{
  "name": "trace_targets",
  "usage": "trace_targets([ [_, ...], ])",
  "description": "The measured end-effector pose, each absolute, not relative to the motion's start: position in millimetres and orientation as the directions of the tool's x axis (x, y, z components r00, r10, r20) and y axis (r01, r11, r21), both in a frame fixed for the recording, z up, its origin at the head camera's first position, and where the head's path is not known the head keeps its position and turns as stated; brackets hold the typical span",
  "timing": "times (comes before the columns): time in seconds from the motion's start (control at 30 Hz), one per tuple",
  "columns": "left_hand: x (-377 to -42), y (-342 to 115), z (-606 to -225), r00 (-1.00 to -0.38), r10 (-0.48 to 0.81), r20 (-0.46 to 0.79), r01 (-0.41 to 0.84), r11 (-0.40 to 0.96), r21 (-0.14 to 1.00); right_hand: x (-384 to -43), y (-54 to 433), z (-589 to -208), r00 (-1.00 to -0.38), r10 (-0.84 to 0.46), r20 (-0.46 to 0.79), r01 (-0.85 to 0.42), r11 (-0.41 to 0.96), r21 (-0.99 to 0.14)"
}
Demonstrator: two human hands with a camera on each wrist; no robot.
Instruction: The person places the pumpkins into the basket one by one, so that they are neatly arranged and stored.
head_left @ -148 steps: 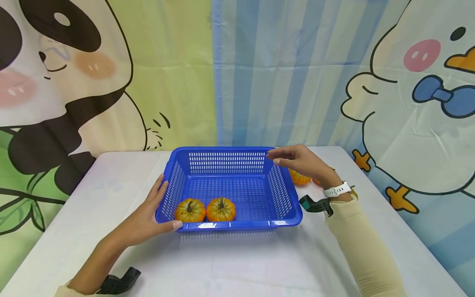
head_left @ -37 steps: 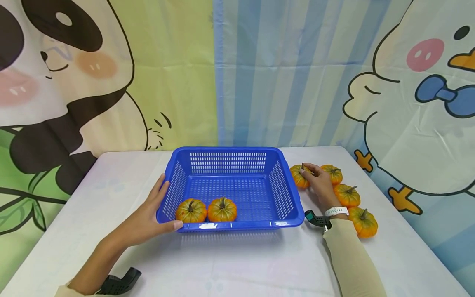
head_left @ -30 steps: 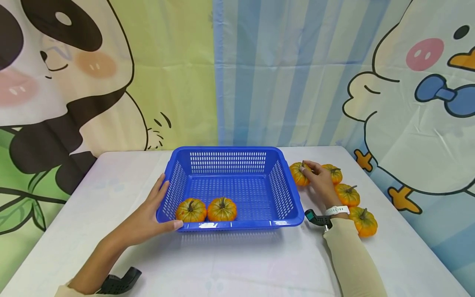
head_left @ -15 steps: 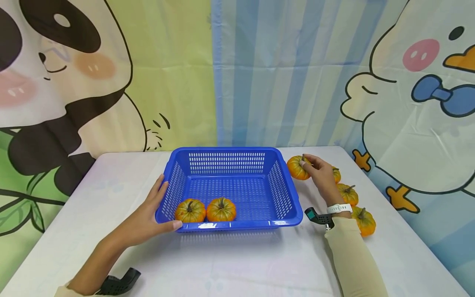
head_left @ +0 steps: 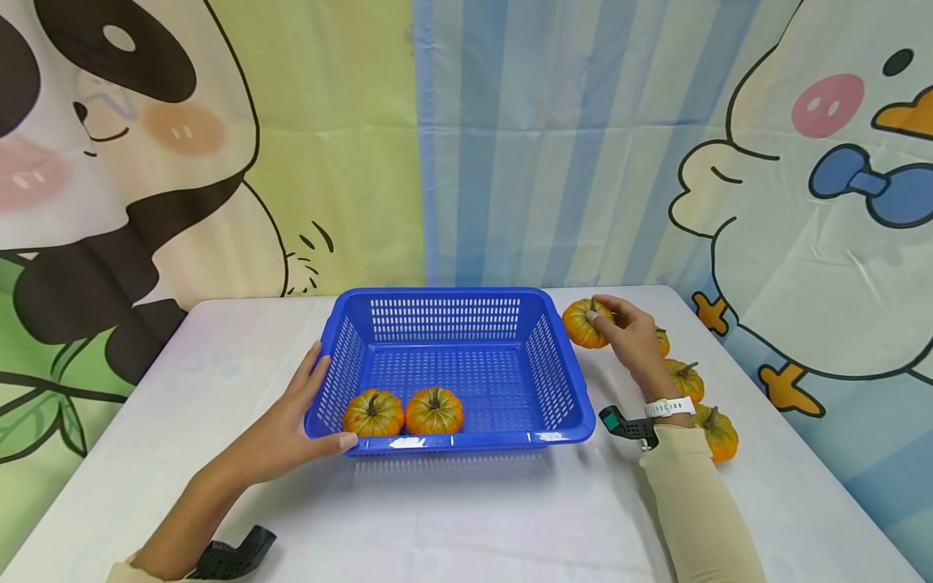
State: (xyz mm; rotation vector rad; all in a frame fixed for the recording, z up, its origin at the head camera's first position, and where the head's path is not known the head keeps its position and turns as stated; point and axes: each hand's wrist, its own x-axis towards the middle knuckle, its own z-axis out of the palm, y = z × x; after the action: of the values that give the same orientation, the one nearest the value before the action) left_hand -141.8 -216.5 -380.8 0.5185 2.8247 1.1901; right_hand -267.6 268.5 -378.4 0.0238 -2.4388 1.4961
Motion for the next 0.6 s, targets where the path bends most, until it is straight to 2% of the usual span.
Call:
trace_targets([
  [0.43,-141,-218,-380,-0.940,0.323,0.106,0.300,0.642,0.705,-263,266,-364,-0.967,0.144,0.212,-0.142,0.386,-0.912],
  [0.6,-141,-217,-381,-0.940,0.325,0.106,0.299,0.632,0.715,-261,262,-360,-0.962,0.106,0.251,-0.192,0.389,-0.901],
])
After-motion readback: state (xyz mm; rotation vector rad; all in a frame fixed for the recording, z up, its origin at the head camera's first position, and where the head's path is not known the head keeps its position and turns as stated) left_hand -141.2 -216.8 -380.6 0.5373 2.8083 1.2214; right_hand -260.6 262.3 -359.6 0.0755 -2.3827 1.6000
